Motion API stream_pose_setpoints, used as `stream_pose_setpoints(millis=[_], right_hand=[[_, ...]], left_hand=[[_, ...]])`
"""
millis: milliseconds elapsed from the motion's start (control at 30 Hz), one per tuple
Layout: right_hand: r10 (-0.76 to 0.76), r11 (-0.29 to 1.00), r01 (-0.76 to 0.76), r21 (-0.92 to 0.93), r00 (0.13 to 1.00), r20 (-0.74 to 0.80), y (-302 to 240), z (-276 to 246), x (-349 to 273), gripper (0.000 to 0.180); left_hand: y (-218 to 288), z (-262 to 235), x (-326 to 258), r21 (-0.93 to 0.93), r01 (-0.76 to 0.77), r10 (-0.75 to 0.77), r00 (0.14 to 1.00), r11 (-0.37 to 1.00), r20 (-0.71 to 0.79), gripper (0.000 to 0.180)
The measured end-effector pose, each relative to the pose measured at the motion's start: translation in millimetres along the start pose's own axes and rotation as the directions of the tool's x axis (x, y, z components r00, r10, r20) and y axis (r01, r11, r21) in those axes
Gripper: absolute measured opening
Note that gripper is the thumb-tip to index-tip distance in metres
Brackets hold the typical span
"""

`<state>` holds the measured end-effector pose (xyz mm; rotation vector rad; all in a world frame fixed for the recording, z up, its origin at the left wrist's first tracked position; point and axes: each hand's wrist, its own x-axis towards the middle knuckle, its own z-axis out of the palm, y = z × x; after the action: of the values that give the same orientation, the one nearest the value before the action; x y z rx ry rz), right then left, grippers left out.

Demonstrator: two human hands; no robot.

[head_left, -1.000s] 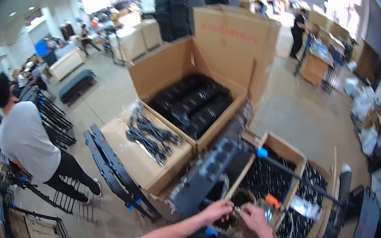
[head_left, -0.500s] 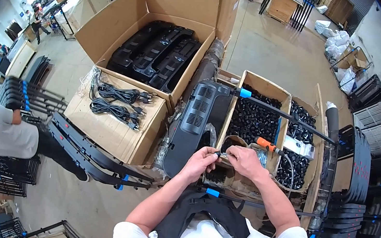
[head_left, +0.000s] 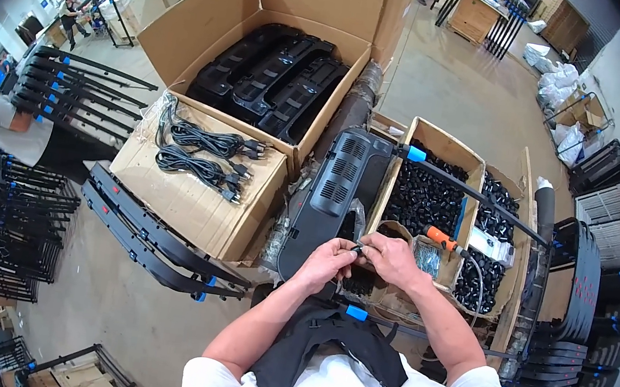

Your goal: Assembling the plastic housing and internal components of leaf blowers using an electric screwdriver.

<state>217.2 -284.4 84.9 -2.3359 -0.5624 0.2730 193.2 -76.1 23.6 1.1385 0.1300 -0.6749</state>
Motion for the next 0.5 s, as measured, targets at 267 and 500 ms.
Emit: stream_pose_setpoints(millis=[267, 500], right_hand=[[-0.157, 0.987, 0.16, -0.005, 0.964, -0.214, -19.5, 12.4, 13.1, 0.026], [-0.294, 0.951, 0.267, -0.158, 0.937, -0.188, -29.9, 47.0, 24.4, 0.029]], left_hand=[[-5.3, -22.1, -8.2, -0.143, 0.064, -0.067, 0.998, 0.988, -0.014, 0.027], [-13.0, -29.0, -16.2, -0.269, 0.022, -0.054, 0.992, 0.963, -0.113, 0.028]])
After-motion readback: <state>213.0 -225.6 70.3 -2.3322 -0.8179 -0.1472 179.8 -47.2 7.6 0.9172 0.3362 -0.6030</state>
